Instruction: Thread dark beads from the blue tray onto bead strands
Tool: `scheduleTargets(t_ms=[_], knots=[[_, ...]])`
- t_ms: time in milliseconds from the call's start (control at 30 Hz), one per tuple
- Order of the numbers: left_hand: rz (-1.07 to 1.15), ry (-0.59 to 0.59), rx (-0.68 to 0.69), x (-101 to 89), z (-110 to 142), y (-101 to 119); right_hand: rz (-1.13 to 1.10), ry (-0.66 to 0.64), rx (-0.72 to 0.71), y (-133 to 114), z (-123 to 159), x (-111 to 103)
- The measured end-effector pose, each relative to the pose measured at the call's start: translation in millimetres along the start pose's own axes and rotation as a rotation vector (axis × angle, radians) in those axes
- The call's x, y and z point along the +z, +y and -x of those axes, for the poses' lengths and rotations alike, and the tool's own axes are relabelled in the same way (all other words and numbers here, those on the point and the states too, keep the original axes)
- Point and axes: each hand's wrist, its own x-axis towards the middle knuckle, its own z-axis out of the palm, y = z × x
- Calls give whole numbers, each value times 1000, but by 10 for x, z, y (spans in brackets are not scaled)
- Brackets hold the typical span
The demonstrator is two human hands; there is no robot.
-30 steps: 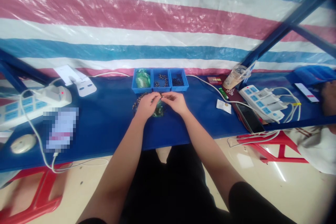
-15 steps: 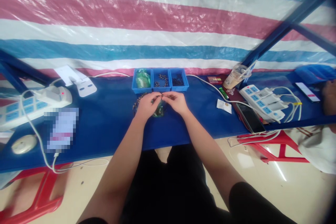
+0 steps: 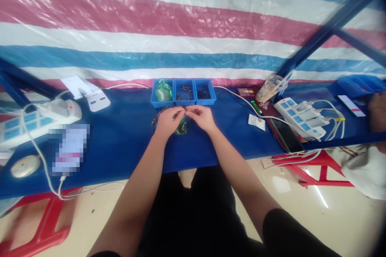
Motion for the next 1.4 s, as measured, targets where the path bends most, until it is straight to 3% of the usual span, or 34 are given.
scheduleTargets(t_ms=[1400], knots=[[7, 37, -34, 8, 14, 1, -17, 6, 37, -41, 5, 5]])
